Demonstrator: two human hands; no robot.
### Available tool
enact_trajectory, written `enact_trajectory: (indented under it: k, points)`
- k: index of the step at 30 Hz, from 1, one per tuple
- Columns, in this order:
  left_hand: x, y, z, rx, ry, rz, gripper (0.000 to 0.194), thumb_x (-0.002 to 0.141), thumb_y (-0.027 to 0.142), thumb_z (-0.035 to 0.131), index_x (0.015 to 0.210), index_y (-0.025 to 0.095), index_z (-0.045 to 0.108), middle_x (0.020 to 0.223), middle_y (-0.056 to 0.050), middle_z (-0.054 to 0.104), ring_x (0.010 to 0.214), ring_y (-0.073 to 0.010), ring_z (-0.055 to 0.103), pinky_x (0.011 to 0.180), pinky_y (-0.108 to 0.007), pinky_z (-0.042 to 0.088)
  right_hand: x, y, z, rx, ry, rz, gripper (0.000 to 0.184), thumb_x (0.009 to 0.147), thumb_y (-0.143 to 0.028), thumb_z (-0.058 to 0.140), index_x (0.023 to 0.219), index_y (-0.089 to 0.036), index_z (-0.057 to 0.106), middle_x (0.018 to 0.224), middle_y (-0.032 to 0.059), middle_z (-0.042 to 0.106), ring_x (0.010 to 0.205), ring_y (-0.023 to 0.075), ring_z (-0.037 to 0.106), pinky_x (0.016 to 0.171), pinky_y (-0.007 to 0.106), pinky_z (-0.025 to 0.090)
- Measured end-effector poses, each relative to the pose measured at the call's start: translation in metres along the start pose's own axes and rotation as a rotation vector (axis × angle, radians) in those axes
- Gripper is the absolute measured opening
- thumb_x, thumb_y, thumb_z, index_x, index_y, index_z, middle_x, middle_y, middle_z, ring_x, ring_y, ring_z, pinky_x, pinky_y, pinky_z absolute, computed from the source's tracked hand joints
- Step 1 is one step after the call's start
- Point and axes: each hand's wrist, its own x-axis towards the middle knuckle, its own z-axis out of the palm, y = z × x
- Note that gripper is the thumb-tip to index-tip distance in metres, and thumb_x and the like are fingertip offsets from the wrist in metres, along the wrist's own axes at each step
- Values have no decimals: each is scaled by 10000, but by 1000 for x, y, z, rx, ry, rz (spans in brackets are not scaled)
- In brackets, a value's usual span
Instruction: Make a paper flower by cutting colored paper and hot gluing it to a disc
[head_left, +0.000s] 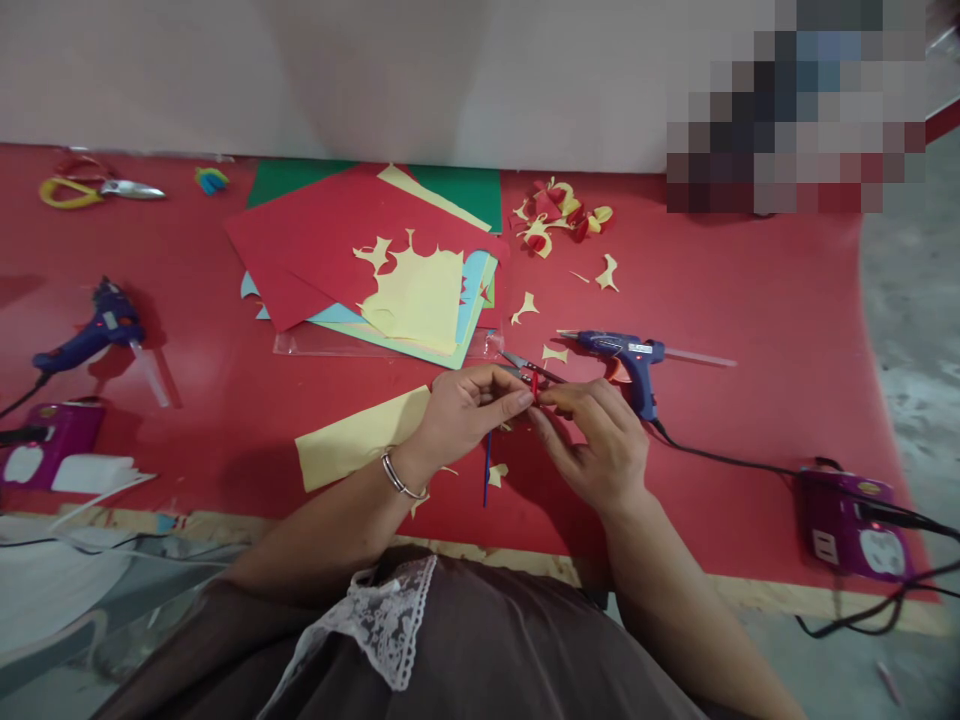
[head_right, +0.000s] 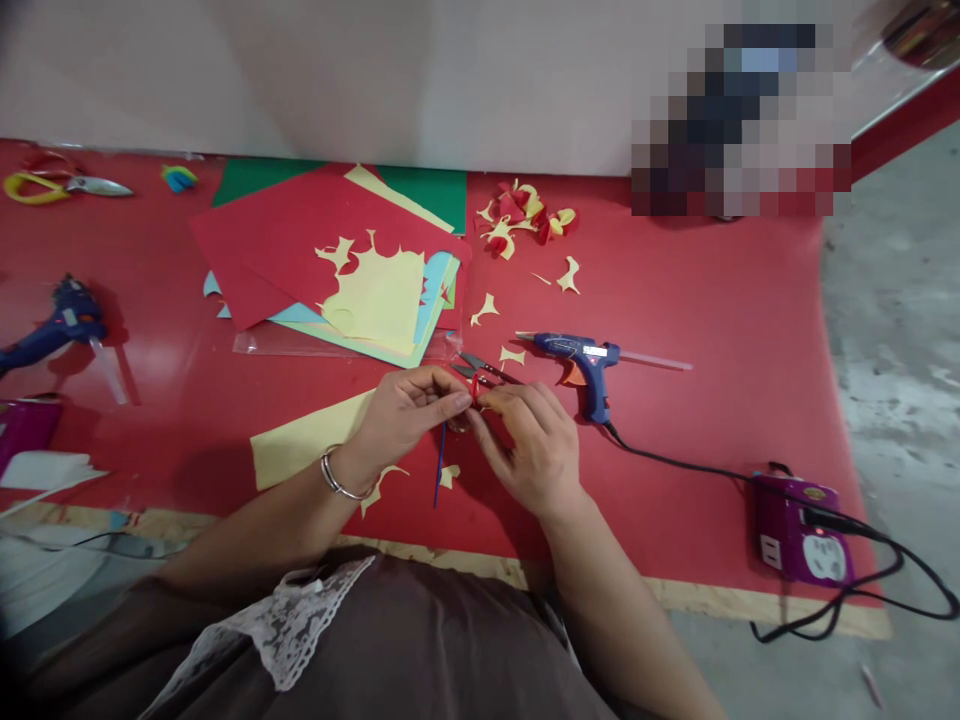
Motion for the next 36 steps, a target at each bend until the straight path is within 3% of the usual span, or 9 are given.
enact_trajectory:
  k: [7, 19, 27, 31, 36]
  points:
    - [0, 2, -1, 99, 19, 3, 363, 863, 496, 873, 835, 174, 708, 733, -14, 701, 660, -114, 656, 679, -246, 573, -2, 0, 2, 14, -38, 6, 165, 988, -150, 749, 1102, -247, 677, 947, 63, 801, 811, 224, 730, 746, 389, 593]
    - [2, 4, 0, 18, -7, -8, 429, 828, 549, 914, 835, 166, 720, 736, -7, 702, 678, -111, 661, 691, -245, 584, -1, 0, 0, 20, -32, 15, 152, 992, -157, 745, 1105, -243, 690, 936, 57, 799, 819, 221, 739, 730, 379, 586]
    - [2, 3, -2, 57, -60, 6, 415, 885, 552, 866, 860, 168, 712, 760, -22, 705, 676, -116, 649, 693, -260, 573, 1, -1, -1, 71, -30, 58, 88, 1006, -174, 743, 1058, -229, 698, 910, 53, 796, 796, 208, 740, 669, 353, 581]
    - [0, 5, -4, 171, -84, 46, 371, 951, 531, 798, 877, 179, 708, 778, -39, 732, 704, -140, 680, 703, -277, 564, -1, -1, -1, 128, -27, 124, 44, 1014, -190, 731, 1012, -232, 719, 882, 46, 789, 774, 204, 735, 647, 350, 579]
    - [-1, 13, -7, 479, -94, 193, 319, 1016, 489, 731, 891, 196, 738, 801, -41, 761, 737, -155, 692, 704, -273, 520, -1, 0, -1, 190, -24, 202, 83, 1020, -221, 730, 938, -231, 723, 827, 30, 768, 720, 185, 707, 651, 335, 569]
